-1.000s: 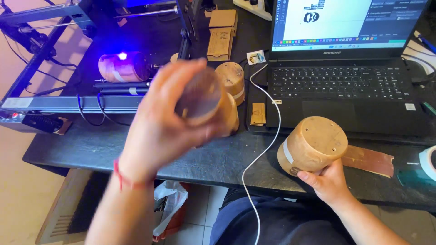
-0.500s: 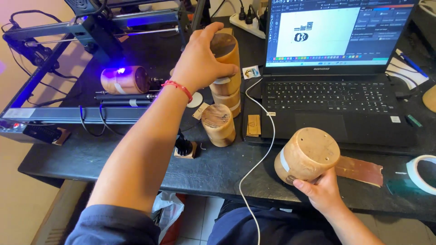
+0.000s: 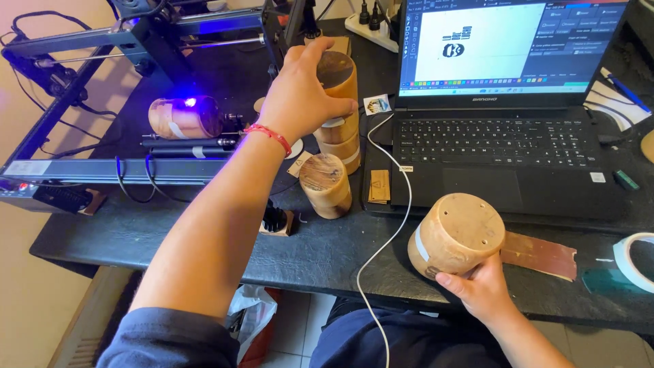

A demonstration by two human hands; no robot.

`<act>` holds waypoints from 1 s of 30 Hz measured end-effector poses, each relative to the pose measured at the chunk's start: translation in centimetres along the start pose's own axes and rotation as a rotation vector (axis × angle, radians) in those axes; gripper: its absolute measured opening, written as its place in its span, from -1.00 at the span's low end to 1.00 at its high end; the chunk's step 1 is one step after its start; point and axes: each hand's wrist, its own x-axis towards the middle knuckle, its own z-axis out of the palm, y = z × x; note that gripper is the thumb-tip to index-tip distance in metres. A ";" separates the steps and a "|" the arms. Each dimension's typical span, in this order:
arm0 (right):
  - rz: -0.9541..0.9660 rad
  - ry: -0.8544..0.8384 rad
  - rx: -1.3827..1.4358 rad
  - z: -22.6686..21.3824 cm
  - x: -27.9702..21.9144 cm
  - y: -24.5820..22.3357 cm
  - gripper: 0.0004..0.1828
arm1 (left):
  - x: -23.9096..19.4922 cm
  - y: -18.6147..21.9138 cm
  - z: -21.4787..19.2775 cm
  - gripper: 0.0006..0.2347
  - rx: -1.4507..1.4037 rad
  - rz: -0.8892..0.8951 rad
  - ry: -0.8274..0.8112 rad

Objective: Inspecting wooden cylinders and using a laptop to prepare for laser engraving at a workstation.

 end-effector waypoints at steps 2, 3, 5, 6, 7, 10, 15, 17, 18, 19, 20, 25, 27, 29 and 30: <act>0.009 -0.003 0.003 -0.1 -0.1 0.1 0.07 | 0.0 0.0 0.1 -0.23 0.005 -0.005 -0.002; 0.018 -0.007 0.005 -0.1 -0.1 0.2 0.08 | 0.0 0.0 0.1 -0.22 0.009 -0.010 -0.004; 0.007 -0.015 0.014 -0.2 -0.1 0.5 0.08 | -0.1 -0.4 0.4 -0.19 0.005 0.005 -0.004; -0.004 -0.023 0.021 -0.3 0.0 0.7 0.07 | -0.1 -0.6 0.5 -0.14 -0.001 0.020 -0.004; -0.007 -0.025 0.021 -0.3 -0.1 0.8 0.07 | -0.7 -0.4 0.3 -0.14 0.000 0.020 -0.001; -0.008 -0.025 0.011 -0.4 -0.2 0.6 0.07 | -3.5 0.5 -0.2 -0.19 -0.045 0.126 0.172; -0.007 -0.015 0.034 -0.4 -0.3 0.8 0.07 | -13.1 3.3 3.2 -0.45 -0.444 0.432 0.188; -0.045 -0.024 0.027 -0.6 -0.4 2.2 0.06 | -15.7 4.2 6.0 -0.36 -0.446 0.394 0.025; -0.085 -0.036 0.018 -0.6 -0.4 2.9 0.04 | -17.1 4.6 7.2 -0.27 -0.447 0.356 -0.135; -0.079 -0.040 0.019 -0.6 -0.4 2.9 0.04 | -17.4 4.9 8.2 -0.27 -0.447 0.349 -0.136; -0.097 -0.064 0.027 -0.6 -0.4 2.8 0.06 | -17.8 5.3 9.1 -0.22 -0.501 0.306 -0.189; -0.169 -0.169 0.058 -0.4 -0.3 2.2 0.13 | -18.2 6.8 11.3 -0.19 -0.759 0.182 -0.222; -0.235 -0.229 0.087 -0.3 -0.4 1.9 0.18 | -17.9 7.0 11.3 -0.31 -0.765 0.205 -0.201; -0.273 -0.258 0.108 0.1 -0.2 1.6 0.21 | -18.0 7.0 10.6 -0.30 -0.741 0.197 -0.189; -0.312 -0.287 0.125 0.3 -0.1 1.5 0.24 | -17.9 7.1 10.3 -0.29 -0.721 0.190 -0.175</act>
